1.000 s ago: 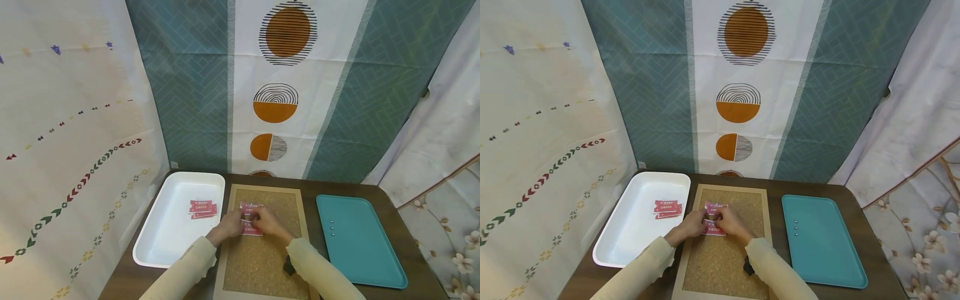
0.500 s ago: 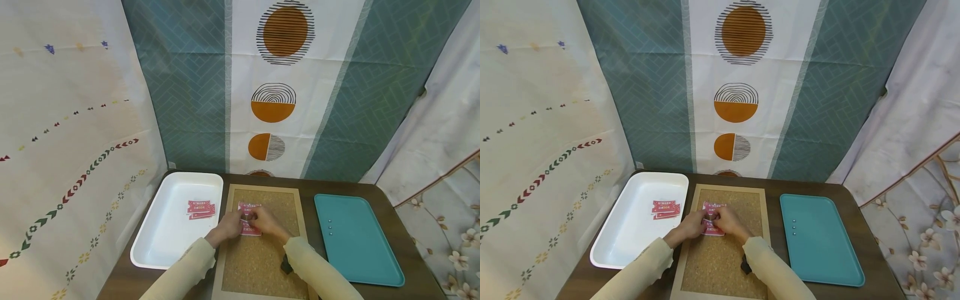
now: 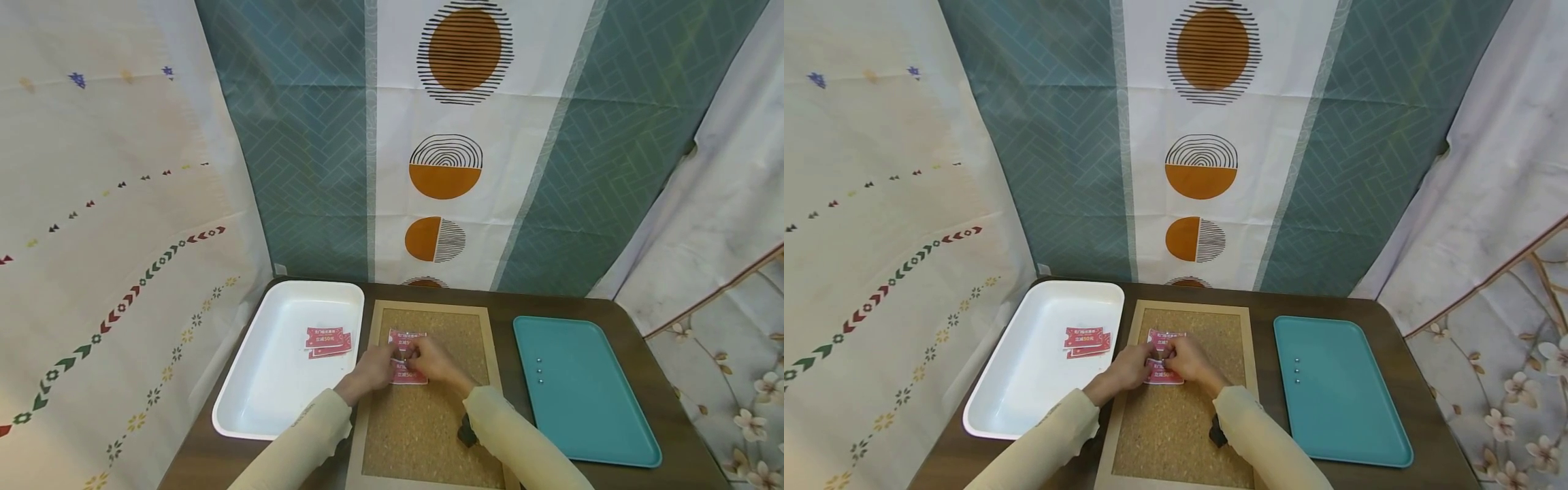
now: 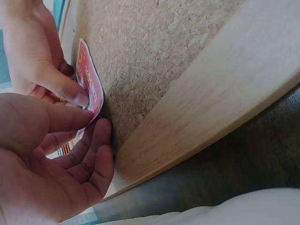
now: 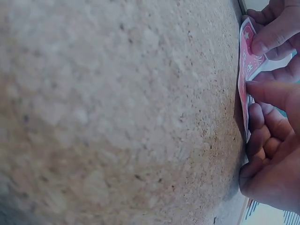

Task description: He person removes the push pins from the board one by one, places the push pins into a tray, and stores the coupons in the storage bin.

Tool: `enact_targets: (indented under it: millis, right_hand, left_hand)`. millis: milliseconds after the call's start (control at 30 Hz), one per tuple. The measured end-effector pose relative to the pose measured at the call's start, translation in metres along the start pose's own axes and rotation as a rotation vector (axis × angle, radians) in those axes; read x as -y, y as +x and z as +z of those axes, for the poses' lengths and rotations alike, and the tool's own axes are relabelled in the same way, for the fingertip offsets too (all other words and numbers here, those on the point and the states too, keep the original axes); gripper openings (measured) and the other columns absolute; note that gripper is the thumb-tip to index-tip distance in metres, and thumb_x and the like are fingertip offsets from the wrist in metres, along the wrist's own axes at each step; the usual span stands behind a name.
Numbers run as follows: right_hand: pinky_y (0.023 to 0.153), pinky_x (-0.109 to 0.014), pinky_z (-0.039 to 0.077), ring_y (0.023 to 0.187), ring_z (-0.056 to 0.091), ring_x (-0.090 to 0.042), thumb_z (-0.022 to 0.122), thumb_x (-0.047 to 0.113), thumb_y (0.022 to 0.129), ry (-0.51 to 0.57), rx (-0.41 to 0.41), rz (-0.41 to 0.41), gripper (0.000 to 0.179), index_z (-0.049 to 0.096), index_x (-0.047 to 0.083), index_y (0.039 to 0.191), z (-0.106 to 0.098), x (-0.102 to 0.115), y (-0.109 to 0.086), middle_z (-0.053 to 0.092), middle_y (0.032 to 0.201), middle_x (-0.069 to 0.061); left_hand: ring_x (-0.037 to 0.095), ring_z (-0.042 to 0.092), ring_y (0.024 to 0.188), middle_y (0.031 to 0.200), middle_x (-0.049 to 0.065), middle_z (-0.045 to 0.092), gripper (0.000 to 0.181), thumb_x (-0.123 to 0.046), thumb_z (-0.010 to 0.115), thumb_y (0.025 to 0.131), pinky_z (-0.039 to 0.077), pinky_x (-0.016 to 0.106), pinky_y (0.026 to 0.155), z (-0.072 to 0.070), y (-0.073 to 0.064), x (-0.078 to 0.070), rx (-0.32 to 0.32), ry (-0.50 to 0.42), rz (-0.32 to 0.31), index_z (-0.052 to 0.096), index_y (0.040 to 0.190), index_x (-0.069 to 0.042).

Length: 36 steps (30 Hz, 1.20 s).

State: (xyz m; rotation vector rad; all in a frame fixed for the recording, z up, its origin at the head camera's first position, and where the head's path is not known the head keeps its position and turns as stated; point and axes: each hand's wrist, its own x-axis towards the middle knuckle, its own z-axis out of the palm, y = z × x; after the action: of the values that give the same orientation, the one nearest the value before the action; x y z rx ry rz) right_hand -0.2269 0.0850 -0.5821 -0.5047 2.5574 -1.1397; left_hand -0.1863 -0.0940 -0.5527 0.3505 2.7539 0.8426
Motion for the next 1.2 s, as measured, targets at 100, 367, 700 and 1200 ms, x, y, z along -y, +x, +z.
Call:
enact_targets:
  millis: [100,367,700,1200]
  right_hand:
    - [0.062,-0.026,0.047,0.073,0.057,-0.013,0.075,0.004,0.095,0.002,-0.005,-0.001,0.004,0.071,0.006,0.096,0.001,0.0,0.0,0.064,0.083,0.0]
    - [0.067,-0.026,0.05,0.076,0.059,-0.013,0.073,0.001,0.095,-0.028,-0.01,-0.045,0.008,0.074,0.009,0.097,0.001,0.001,0.001,0.067,0.085,0.001]
    - [0.07,-0.028,0.052,0.079,0.059,-0.014,0.067,-0.004,0.096,-0.042,-0.001,-0.104,0.013,0.074,0.006,0.095,-0.002,0.003,-0.002,0.067,0.087,-0.001]
    - [0.072,-0.028,0.05,0.083,0.061,-0.015,0.066,0.001,0.1,0.069,-0.026,-0.123,0.005,0.07,0.0,0.101,-0.032,-0.001,-0.01,0.069,0.092,-0.006]
  left_hand:
    - [0.02,0.056,0.074,0.095,0.011,0.067,0.023,0.0,0.062,0.097,0.046,0.031,0.057,0.001,0.001,0.001,-0.004,0.009,0.003,0.069,0.119,-0.001]
    - [0.022,0.061,0.08,0.104,0.015,0.072,0.024,0.0,0.063,0.096,0.051,0.034,0.064,0.0,0.004,0.003,-0.022,0.017,0.011,0.07,0.119,-0.001]
    - [0.02,0.06,0.078,0.106,0.015,0.072,0.023,-0.001,0.063,0.097,0.05,0.032,0.062,0.0,0.003,0.002,-0.016,0.014,0.003,0.07,0.119,-0.001]
    - [0.018,0.057,0.072,0.091,0.011,0.068,0.025,0.003,0.065,0.094,0.046,0.028,0.057,-0.015,0.003,-0.007,-0.074,-0.03,0.033,0.07,0.118,0.001]
